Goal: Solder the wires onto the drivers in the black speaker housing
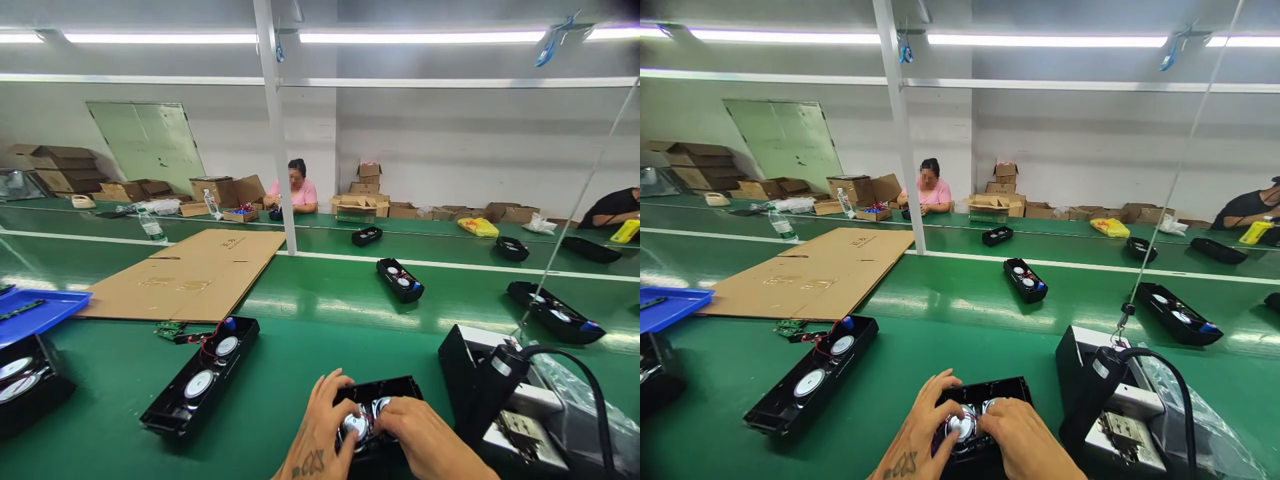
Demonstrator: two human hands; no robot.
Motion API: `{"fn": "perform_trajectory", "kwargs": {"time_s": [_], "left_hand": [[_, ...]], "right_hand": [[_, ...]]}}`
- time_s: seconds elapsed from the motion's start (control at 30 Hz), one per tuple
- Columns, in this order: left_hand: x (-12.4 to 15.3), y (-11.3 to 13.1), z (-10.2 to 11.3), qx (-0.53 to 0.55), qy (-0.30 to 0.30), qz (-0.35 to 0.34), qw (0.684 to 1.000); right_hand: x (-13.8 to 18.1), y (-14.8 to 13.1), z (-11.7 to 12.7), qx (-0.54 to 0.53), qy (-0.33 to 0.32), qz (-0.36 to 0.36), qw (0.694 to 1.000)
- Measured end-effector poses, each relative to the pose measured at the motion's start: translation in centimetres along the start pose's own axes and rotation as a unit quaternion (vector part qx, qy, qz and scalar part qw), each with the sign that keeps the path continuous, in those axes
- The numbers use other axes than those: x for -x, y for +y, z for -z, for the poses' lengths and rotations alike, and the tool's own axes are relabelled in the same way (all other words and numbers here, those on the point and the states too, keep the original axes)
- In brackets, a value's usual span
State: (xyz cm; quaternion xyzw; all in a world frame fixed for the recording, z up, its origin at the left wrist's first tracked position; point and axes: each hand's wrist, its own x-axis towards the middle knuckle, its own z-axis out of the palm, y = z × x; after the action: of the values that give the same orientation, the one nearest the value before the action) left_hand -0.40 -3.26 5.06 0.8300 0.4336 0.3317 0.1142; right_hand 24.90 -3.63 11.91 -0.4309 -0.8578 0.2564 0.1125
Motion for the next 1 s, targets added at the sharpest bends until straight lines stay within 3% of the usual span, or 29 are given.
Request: {"fn": "perform_trajectory", "kwargs": {"time_s": [0.1,0.17,0.47,0.6,0.7,0.8,0.9,1.0], "left_hand": [[1.8,-1.9,-2.0,-0.094,-0.036,-0.097,0.990],[2.4,-2.5,-3.0,-0.129,-0.042,-0.123,0.983],[3.6,-1.2,-3.4,-0.103,-0.004,-0.096,0.990],[3.8,-1.1,-3.8,-0.084,0.049,-0.105,0.990],[3.5,-0.8,-3.7,-0.065,0.076,-0.111,0.989],[3.2,-0.4,-3.5,-0.054,0.084,-0.110,0.989],[3.1,-0.2,-3.2,-0.059,0.080,-0.111,0.989],[3.3,-0.3,-3.2,-0.061,0.073,-0.116,0.989]], "right_hand": [[0.0,-0.6,-1.0,-0.002,-0.044,-0.009,0.999],[-0.2,-0.8,-1.5,0.005,-0.076,-0.016,0.997],[-0.3,-1.5,-1.6,-0.020,-0.087,-0.007,0.996],[-0.2,-2.0,-0.7,-0.045,-0.093,-0.005,0.995],[0.4,-0.5,0.2,-0.166,-0.047,-0.024,0.985],[1.7,2.1,1.1,-0.248,0.079,-0.095,0.961],[3.2,3.7,1.6,-0.184,0.168,-0.136,0.959],[4.0,3.1,1.0,-0.100,0.171,-0.082,0.977]]}}
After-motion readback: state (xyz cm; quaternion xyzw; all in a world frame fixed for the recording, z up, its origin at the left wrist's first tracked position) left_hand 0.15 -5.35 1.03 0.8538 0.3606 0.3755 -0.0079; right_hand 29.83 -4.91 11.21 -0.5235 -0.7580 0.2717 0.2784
